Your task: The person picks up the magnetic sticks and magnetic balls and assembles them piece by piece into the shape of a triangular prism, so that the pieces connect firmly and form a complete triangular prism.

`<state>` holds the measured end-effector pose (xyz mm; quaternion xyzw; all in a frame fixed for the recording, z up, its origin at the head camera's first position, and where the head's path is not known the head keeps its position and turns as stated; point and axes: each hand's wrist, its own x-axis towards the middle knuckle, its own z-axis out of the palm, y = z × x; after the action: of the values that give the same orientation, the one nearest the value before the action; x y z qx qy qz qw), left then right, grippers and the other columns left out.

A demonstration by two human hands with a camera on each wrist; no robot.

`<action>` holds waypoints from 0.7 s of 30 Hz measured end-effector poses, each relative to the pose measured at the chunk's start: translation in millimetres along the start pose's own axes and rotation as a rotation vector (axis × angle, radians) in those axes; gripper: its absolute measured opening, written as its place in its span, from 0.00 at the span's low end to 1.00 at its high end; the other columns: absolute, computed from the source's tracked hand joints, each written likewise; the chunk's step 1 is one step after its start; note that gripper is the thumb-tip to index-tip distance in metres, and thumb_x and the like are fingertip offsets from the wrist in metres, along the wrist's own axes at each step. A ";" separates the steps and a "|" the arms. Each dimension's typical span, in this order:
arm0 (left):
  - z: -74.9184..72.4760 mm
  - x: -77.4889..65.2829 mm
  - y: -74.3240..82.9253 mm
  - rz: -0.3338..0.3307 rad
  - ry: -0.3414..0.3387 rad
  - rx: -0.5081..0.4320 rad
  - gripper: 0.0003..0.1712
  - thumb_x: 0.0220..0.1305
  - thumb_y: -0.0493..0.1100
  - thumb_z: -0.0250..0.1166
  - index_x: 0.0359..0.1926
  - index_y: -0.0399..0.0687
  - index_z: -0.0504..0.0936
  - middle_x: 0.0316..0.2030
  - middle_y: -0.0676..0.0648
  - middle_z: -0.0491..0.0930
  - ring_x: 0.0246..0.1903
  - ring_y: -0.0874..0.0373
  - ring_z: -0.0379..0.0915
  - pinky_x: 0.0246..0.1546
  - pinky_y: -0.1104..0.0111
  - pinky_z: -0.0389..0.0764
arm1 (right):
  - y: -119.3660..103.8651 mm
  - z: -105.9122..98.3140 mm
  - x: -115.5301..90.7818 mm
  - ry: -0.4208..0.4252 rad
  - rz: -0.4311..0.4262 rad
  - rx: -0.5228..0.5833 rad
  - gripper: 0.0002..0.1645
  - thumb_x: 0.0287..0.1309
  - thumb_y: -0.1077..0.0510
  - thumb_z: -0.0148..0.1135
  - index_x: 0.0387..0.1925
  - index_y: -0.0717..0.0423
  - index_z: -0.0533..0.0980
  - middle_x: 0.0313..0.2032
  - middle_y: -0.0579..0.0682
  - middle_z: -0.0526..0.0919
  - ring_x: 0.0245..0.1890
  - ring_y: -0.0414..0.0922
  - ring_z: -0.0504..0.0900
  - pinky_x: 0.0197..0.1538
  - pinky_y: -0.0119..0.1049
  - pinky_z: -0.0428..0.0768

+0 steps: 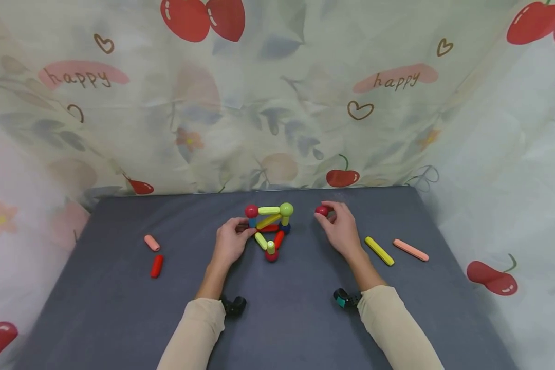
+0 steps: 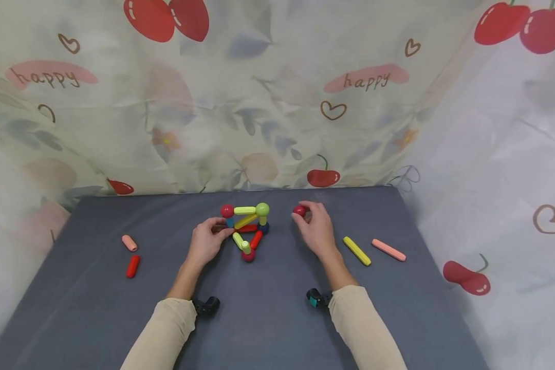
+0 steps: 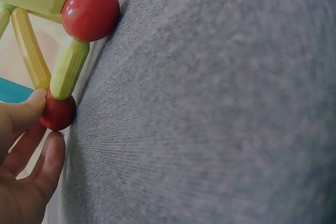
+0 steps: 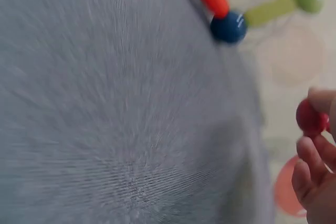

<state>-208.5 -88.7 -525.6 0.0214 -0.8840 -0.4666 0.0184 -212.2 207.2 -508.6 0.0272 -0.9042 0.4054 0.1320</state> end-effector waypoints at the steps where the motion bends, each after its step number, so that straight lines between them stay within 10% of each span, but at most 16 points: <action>1: -0.4 0.0 -0.3 -0.004 0.002 -0.001 0.21 0.65 0.47 0.72 0.56 0.44 0.84 0.51 0.43 0.86 0.49 0.49 0.84 0.52 0.54 0.84 | -6.3 -2.6 -4.6 -0.005 -0.023 0.021 0.26 0.63 0.50 0.71 0.60 0.53 0.78 0.45 0.53 0.80 0.36 0.46 0.79 0.39 0.35 0.78; 21: -2.8 -1.9 -0.9 0.008 0.023 0.015 0.20 0.65 0.48 0.72 0.54 0.46 0.85 0.50 0.45 0.87 0.45 0.51 0.85 0.48 0.56 0.85 | -89.3 29.3 -50.1 -0.268 -0.347 0.164 0.26 0.58 0.55 0.75 0.58 0.50 0.80 0.48 0.45 0.83 0.35 0.51 0.79 0.34 0.28 0.76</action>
<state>-206.4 -91.4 -524.8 0.0234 -0.8873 -0.4595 0.0302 -156.3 122.8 -475.5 0.2463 -0.8595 0.4414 0.0760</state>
